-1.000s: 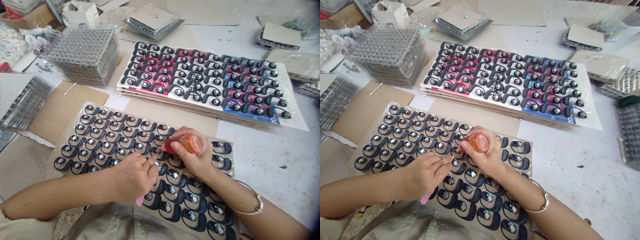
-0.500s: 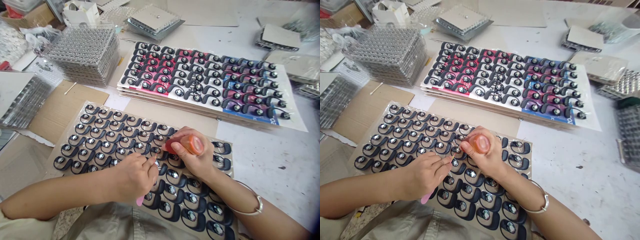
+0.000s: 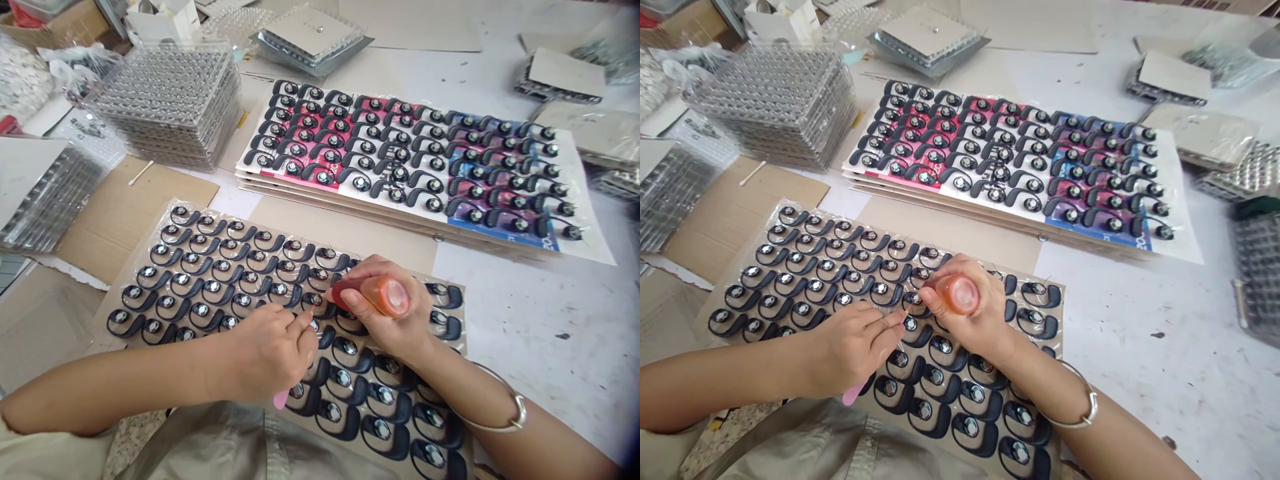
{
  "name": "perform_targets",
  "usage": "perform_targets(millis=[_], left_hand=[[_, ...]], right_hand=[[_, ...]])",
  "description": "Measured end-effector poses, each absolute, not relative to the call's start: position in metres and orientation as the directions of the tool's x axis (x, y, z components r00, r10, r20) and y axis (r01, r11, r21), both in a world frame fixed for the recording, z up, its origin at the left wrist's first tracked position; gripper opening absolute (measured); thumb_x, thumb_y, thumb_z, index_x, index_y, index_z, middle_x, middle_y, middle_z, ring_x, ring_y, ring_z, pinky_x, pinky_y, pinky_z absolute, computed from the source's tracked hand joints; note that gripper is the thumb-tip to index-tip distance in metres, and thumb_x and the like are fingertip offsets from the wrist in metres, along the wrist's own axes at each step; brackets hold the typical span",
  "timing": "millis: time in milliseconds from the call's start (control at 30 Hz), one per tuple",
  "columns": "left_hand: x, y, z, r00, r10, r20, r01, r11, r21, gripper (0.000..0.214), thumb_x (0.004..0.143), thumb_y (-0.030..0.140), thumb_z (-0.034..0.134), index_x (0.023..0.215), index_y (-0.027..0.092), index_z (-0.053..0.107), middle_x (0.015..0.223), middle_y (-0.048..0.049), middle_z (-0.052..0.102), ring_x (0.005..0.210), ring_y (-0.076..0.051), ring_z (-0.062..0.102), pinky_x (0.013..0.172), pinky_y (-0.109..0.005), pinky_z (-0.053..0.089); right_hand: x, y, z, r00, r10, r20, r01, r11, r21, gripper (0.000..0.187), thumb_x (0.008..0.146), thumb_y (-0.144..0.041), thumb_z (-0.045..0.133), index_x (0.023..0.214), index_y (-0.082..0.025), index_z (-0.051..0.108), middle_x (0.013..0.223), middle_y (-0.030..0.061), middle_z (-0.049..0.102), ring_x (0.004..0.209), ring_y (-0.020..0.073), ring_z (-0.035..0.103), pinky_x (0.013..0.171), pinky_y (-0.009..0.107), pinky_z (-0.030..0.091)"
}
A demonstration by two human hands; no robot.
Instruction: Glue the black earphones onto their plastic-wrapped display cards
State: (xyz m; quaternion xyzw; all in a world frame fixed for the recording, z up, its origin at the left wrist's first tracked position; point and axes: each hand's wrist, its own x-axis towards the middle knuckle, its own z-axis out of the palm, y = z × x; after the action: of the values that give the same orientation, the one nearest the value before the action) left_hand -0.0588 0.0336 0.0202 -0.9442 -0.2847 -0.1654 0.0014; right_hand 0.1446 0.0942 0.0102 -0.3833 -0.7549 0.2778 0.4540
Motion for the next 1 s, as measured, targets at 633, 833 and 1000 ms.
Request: perform_targets(millis=[633, 833, 1000], left_hand=[[-0.060, 0.037, 0.024, 0.778, 0.543, 0.316, 0.530, -0.838, 0.132, 0.016, 0.083, 0.008, 0.044, 0.086, 0.007, 0.060, 0.091, -0.0166, 0.070, 0.068, -0.018, 0.064, 0.059, -0.030, 0.053], [-0.059, 0.038, 0.025, 0.770, 0.544, 0.334, 0.537, -0.834, 0.123, 0.021, 0.087, 0.008, 0.039, 0.088, 0.007, 0.060, 0.094, -0.0162, 0.071, 0.071, -0.017, 0.065, 0.060, -0.029, 0.053], [-0.061, 0.038, 0.026, 0.785, 0.534, 0.315, 0.523, -0.843, 0.124, 0.020, 0.084, 0.007, 0.040, 0.088, 0.006, 0.060, 0.093, -0.0172, 0.070, 0.071, -0.018, 0.065, 0.061, -0.030, 0.054]], right_hand=[[0.152, 0.091, 0.003, -0.227, 0.777, 0.587, 0.254, 0.630, -0.734, 0.016, 0.078, -0.032, 0.069, 0.089, -0.023, 0.061, 0.071, 0.0028, 0.064, 0.060, 0.0165, 0.061, 0.052, 0.030, 0.051], [0.152, 0.092, 0.003, -0.226, 0.788, 0.573, 0.287, 0.615, -0.734, 0.015, 0.077, -0.030, 0.070, 0.084, -0.021, 0.060, 0.068, 0.0018, 0.062, 0.056, 0.0141, 0.059, 0.052, 0.029, 0.049], [0.151, 0.091, 0.006, -0.242, 0.795, 0.556, 0.305, 0.606, -0.734, 0.014, 0.078, -0.032, 0.068, 0.083, -0.021, 0.060, 0.067, 0.0018, 0.062, 0.055, 0.0137, 0.058, 0.049, 0.028, 0.048]])
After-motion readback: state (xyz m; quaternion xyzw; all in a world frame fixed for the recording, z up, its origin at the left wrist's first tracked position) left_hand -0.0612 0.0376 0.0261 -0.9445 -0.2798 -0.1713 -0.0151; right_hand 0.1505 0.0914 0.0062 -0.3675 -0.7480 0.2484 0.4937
